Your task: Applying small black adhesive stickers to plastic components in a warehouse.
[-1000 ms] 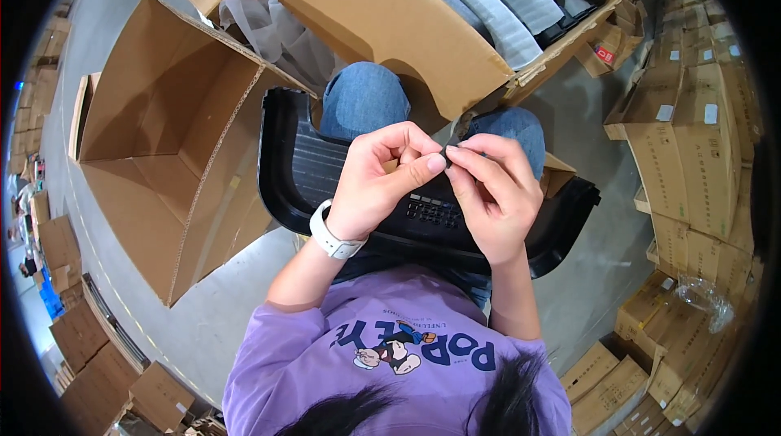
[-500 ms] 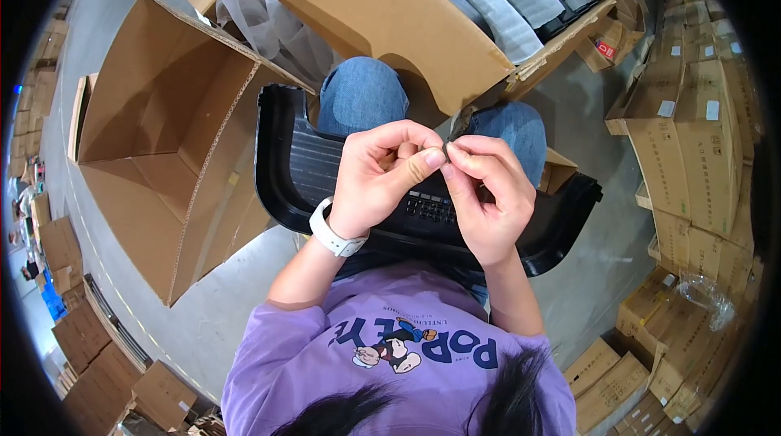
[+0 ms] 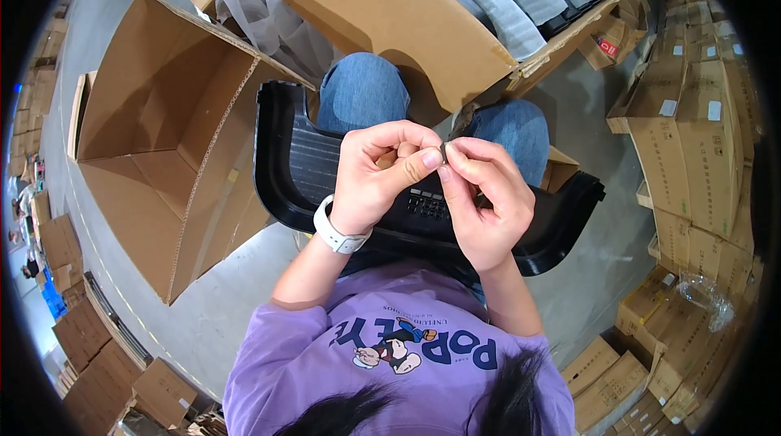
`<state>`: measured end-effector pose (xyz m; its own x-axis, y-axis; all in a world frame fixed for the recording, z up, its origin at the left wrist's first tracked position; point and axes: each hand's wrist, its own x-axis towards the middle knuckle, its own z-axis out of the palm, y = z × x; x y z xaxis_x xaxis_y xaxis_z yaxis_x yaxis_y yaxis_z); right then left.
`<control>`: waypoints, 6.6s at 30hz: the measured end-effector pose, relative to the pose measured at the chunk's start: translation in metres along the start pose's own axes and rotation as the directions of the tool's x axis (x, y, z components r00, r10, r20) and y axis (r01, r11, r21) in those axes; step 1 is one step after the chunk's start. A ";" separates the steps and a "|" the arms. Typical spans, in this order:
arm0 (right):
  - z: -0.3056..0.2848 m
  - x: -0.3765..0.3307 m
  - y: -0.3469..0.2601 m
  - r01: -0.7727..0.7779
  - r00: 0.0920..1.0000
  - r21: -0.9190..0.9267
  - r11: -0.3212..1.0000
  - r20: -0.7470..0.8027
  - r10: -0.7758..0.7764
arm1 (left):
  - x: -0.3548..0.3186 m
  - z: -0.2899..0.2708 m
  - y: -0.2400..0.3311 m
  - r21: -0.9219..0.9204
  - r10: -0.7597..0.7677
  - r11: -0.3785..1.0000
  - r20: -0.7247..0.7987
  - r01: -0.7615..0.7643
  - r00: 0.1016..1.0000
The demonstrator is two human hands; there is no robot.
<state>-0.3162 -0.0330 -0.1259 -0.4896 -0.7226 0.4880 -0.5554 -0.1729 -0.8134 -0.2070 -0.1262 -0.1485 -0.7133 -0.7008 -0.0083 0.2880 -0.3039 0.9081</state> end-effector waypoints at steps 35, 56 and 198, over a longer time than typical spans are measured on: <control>-0.045 -0.111 0.037 0.045 0.989 -0.541 0.840 0.145 0.040 | -0.023 -0.033 -0.009 0.087 -0.116 0.987 -0.195 0.135 0.974; -0.040 -0.114 0.043 0.103 0.965 -0.564 0.819 0.258 0.055 | -0.019 -0.033 -0.027 -0.111 -0.318 0.946 -0.122 0.306 0.940; 0.009 0.167 0.007 0.519 0.802 -0.658 0.545 0.153 -0.578 | 0.111 -0.035 0.124 0.747 0.455 0.590 0.007 -0.307 0.890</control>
<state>-0.3958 -0.1604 -0.0529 0.0313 -0.5818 0.8127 -0.9994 -0.0287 0.0180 -0.2276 -0.2643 -0.0515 -0.5081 -0.7581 0.4088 -0.0878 0.5178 0.8510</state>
